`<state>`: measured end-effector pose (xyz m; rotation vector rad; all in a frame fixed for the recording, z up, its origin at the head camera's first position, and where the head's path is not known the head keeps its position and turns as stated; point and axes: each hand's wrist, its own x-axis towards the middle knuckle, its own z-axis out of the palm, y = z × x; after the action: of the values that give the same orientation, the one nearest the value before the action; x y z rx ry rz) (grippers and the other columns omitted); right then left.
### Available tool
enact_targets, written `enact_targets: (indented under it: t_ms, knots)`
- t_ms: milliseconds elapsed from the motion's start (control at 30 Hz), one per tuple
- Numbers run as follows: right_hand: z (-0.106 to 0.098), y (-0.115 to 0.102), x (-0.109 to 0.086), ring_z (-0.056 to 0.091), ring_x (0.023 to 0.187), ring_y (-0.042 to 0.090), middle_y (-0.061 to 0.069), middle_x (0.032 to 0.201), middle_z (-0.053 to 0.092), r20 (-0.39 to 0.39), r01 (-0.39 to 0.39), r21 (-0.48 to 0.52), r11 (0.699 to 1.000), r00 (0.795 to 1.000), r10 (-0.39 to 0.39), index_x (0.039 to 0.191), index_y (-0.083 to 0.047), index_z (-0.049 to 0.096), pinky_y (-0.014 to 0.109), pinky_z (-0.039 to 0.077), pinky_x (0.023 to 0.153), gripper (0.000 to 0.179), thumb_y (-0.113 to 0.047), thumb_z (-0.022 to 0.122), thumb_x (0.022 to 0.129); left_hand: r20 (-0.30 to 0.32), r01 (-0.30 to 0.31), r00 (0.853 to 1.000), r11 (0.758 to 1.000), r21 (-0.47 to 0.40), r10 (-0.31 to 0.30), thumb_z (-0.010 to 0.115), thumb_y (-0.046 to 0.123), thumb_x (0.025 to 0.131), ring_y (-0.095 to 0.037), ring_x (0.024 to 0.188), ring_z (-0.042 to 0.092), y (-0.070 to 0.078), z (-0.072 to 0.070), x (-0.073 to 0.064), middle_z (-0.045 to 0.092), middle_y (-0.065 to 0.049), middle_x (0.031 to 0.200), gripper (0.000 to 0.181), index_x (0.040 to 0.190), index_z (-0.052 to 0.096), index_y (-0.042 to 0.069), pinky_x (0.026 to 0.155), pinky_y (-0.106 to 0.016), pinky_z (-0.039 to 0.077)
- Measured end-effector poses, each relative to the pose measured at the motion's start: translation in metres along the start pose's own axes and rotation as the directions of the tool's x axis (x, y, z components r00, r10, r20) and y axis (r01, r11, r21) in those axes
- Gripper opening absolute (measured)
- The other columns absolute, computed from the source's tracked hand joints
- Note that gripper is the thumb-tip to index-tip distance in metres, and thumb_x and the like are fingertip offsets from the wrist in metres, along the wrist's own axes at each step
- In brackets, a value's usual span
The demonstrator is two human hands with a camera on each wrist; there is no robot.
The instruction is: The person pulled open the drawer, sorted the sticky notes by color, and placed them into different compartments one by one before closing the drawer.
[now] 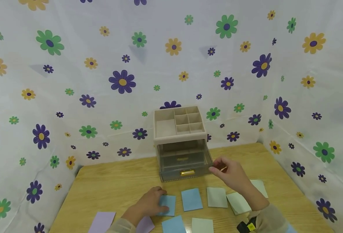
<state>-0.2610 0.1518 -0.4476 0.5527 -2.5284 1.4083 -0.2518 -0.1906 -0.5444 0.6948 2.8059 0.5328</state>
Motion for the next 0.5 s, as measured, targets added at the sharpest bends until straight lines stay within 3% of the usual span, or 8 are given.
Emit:
enact_targets:
  t_ms: [333, 500]
  knots:
    - [0.0050, 0.0029, -0.0009, 0.062, 0.080, 0.011, -0.005, 0.086, 0.064, 0.005, -0.012, -0.019, 1.000, 1.000, 0.012, 0.096, -0.012, 0.064, 0.025, 0.053, 0.066, 0.014, -0.023, 0.071, 0.088, -0.024, -0.037, 0.999, 0.995, 0.092, 0.039, 0.084, 0.049, 0.066, -0.021, 0.102, 0.053, -0.0042, 0.0074, 0.0011, 0.055, -0.005, 0.116, 0.079, 0.124, 0.060, 0.001, 0.086, -0.037, 0.050]
    - [0.0057, 0.0042, -0.0007, 0.062, 0.076, 0.011, -0.003, 0.085, 0.062, -0.002, -0.009, -0.012, 1.000, 1.000, 0.009, 0.095, -0.011, 0.065, 0.025, 0.053, 0.065, 0.012, -0.020, 0.070, 0.089, -0.031, -0.031, 0.999, 0.993, 0.112, 0.035, 0.086, 0.051, 0.063, -0.020, 0.099, 0.052, -0.0044, 0.0064, 0.0034, 0.055, -0.004, 0.111, 0.081, 0.122, 0.061, 0.001, 0.083, -0.038, 0.051]
